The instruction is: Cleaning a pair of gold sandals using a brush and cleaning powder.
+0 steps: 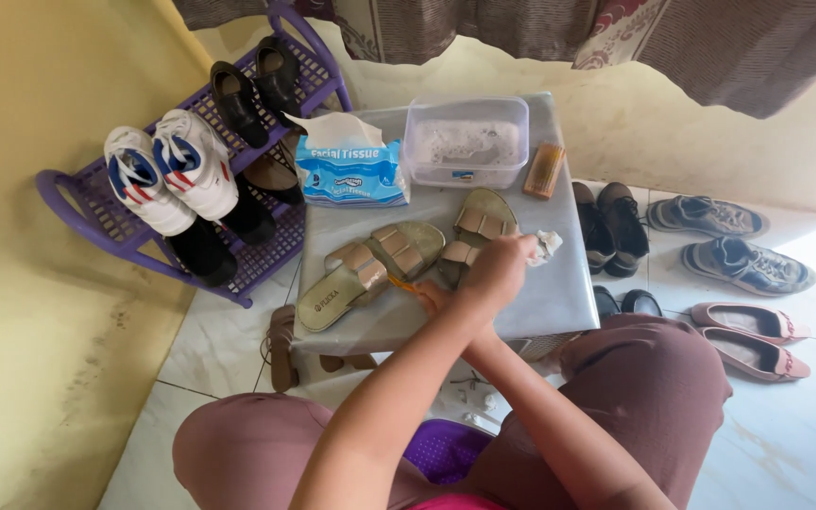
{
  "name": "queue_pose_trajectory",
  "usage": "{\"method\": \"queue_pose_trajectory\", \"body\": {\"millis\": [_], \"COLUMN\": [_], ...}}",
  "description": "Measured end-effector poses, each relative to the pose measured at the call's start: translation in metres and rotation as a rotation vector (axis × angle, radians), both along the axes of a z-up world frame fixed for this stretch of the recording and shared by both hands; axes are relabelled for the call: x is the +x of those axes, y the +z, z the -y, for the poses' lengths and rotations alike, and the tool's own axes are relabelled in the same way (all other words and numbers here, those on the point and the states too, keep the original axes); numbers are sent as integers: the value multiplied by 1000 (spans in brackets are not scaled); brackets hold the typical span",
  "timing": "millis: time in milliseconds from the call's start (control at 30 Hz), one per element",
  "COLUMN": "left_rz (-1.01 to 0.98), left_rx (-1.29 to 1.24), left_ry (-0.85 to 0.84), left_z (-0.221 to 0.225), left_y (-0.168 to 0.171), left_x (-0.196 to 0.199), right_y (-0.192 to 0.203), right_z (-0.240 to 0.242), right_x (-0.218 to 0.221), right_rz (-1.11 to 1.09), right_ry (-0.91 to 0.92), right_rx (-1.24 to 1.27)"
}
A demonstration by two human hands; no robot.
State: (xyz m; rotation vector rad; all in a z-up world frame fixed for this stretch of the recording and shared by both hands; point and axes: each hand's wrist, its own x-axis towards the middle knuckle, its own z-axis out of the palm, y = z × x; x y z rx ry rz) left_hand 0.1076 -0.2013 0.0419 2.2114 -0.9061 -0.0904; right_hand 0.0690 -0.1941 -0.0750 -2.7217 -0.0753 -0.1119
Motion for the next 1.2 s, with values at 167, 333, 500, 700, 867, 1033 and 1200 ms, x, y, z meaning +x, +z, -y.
{"method": "queue_pose_trajectory", "body": {"millis": [167,333,500,700,867,1033,1200], "left_rz": [105,251,186,19,54,19,109], "left_rx": [-122,-255,-395,-548,-601,-541,-376], "left_ry": [152,382,781,1047,1178,1189,1107], "left_z": [-57,-146,-242,-277,-269,-264,-259], "left_y": [-29,8,-12,-57,-85,-77,-70], "left_x": [42,38,20,13,20,12,10], "right_y": [-17,69,98,124,115,111,110], "right_z": [7,-1,3,-5,-8,-3,7], "right_x": [-11,-27,-24,-14,-9,-15,-17], "right_rz": [135,48,-73,-139,-143,-158,-145], "right_ry": [3,-57,-82,-8,-29,-62,-31], "right_rx": [-241,-8,24,187,143,124,131]}}
